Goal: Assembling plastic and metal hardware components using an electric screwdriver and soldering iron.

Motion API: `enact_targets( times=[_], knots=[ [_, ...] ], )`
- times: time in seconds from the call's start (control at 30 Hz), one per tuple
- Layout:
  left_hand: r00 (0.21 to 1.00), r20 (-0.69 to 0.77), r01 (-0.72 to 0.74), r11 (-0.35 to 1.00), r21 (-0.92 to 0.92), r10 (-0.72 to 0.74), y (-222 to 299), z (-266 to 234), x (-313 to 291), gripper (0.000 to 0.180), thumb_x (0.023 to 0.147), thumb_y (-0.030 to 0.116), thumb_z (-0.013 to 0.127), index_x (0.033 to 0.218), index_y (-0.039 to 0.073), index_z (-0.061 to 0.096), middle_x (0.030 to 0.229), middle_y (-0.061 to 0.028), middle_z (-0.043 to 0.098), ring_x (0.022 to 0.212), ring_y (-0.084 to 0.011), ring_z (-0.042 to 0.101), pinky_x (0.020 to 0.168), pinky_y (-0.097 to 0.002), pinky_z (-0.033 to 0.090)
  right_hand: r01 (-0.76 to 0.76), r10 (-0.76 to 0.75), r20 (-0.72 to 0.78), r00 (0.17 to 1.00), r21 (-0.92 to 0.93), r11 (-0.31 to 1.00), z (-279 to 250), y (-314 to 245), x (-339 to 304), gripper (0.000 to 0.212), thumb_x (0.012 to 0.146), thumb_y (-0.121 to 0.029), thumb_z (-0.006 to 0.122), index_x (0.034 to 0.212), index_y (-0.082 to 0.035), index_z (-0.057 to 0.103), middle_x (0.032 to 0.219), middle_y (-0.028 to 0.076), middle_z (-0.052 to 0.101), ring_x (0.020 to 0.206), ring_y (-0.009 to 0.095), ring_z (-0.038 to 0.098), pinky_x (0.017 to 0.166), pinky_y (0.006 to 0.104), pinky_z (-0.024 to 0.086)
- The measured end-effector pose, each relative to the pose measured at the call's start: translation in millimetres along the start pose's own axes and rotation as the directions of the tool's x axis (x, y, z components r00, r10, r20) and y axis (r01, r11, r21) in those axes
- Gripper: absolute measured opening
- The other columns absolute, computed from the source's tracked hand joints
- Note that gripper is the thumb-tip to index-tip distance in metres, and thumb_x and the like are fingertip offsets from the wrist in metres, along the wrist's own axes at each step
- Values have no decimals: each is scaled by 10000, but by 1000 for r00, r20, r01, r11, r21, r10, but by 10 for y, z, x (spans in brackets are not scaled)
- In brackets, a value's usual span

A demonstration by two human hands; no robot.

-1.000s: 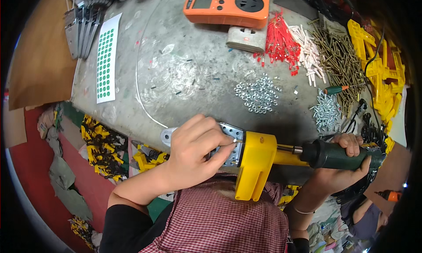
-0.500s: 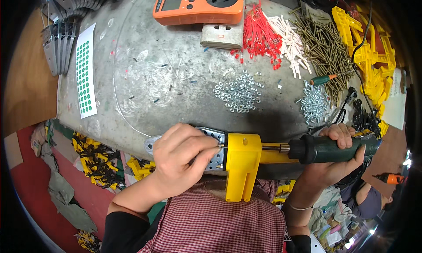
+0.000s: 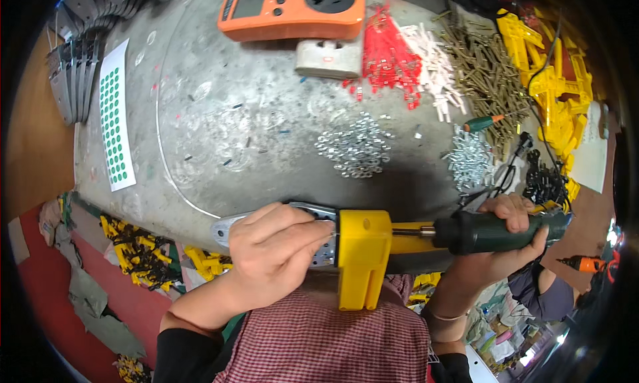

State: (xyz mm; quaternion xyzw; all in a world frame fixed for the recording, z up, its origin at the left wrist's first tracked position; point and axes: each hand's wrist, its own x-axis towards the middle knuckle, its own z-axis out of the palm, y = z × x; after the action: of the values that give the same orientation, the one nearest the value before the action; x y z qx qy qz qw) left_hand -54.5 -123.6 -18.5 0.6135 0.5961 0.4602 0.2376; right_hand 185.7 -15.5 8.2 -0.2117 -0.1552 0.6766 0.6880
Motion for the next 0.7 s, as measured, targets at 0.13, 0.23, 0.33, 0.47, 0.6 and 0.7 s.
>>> enact_targets(
  times=[0.13,0.23,0.33,0.47,0.6,0.7],
  knots=[
    [997,-9,80,996,38,-79,-2,15,-59,201,671,-3,735,868,28,710,789,-106,647,658,-242,626,587,-325,497,-39,37,-79,996,-23,999,8,19,48,312,929,-355,531,1007,-55,496,759,5,456,711,132,472,775,333,441],
    [992,-84,101,988,116,-91,53,-76,-159,266,663,13,746,925,33,704,873,-113,661,762,-261,637,667,-338,510,10,-66,-134,989,-380,925,155,-303,36,358,952,-355,520,1130,-45,501,858,71,529,793,190,533,808,366,462],
    [990,117,-110,934,340,75,75,-270,-211,719,646,359,803,1259,71,562,1254,-170,542,1077,-377,540,901,-497,431,133,-272,-66,960,-747,651,-104,-1093,200,492,945,-228,561,1363,-18,409,1088,141,592,974,237,595,851,406,512],
    [959,275,-199,859,473,70,46,-197,-359,649,708,363,760,1277,134,549,1320,-179,495,1083,-381,526,869,-505,418,-126,-377,139,916,-792,-598,-774,-1787,204,471,844,-102,684,1288,-16,553,989,115,664,838,173,620,776,290,495],
    [894,301,-444,752,487,333,59,-284,-371,615,654,253,804,1208,154,558,1285,-158,521,1039,-382,575,809,-486,451,67,-215,270,938,-752,-656,-350,-1181,513,246,826,-220,687,966,-18,688,804,145,667,730,274,650,672,356,506],
    [799,344,-601,635,485,494,52,-421,-356,543,700,305,783,1180,173,567,1287,-147,529,1052,-376,586,799,-486,454,26,-68,180,981,-471,-882,-467,-858,1005,337,823,-371,649,872,-40,682,770,197,659,765,382,644,693,437,511]
  ],
)
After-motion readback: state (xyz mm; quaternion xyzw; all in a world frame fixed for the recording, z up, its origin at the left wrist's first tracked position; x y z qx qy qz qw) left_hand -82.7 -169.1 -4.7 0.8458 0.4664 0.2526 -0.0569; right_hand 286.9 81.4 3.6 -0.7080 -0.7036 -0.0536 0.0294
